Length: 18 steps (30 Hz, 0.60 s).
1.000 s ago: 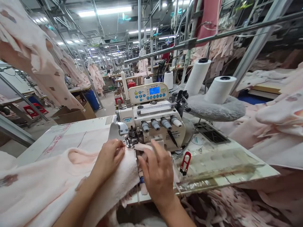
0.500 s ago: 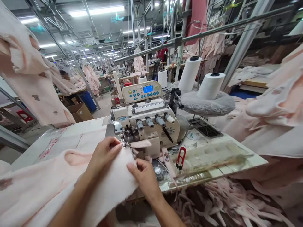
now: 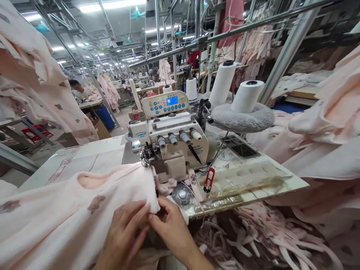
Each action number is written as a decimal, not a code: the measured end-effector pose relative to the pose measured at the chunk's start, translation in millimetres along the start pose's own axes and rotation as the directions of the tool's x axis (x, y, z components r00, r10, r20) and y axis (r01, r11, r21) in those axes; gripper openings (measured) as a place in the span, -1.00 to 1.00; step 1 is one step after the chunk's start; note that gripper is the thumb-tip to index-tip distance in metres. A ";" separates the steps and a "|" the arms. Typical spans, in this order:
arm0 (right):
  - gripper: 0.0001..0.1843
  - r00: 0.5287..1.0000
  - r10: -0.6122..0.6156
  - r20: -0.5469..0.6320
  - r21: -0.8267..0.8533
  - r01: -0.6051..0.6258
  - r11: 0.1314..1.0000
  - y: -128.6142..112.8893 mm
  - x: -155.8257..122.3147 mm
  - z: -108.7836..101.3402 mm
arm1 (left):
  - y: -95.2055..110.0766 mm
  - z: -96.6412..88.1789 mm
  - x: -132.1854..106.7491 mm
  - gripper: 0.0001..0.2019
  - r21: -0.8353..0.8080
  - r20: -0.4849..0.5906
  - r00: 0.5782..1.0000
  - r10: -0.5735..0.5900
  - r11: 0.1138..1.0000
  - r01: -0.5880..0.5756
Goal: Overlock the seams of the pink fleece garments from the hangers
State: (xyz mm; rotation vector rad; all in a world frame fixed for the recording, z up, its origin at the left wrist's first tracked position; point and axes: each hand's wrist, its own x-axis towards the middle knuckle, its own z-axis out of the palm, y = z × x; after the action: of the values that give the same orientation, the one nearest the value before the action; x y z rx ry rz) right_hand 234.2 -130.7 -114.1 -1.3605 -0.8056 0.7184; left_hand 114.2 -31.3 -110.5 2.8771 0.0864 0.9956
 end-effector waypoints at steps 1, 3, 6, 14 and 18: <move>-0.82 1.000 -0.012 0.008 -0.010 0.013 1.000 -1.7 -1.9 0.4 | 0.5 2.8 -2.3 -0.65 0.044 -0.035 0.999 0.004 0.999 -0.002; -0.86 0.998 -0.053 0.016 -0.041 0.053 0.998 -3.0 -5.9 1.0 | -0.7 5.6 -0.6 -0.66 0.106 -0.116 0.993 0.028 0.994 -0.015; -0.91 0.984 -0.179 -0.004 -0.195 0.175 0.965 0.1 -10.8 -1.6 | -1.8 1.8 10.3 -0.73 0.116 -0.199 0.976 0.085 0.991 -0.062; -0.69 0.673 -0.739 0.030 -0.670 0.562 0.485 -0.5 1.0 -21.4 | 9.6 -19.0 39.8 -0.86 -0.030 -0.154 0.984 0.091 0.995 -0.097; -0.74 0.610 -0.791 0.042 -0.679 0.598 0.425 -0.9 6.3 -19.5 | -23.4 -21.5 67.9 -0.85 -0.038 -0.020 0.966 -0.259 0.965 0.258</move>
State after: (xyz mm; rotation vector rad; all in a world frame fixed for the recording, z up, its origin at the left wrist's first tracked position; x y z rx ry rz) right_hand 254.0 -136.2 -113.4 -1.4682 -1.3378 -0.5089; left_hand 153.7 -0.8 -54.5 2.7290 0.4304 0.9708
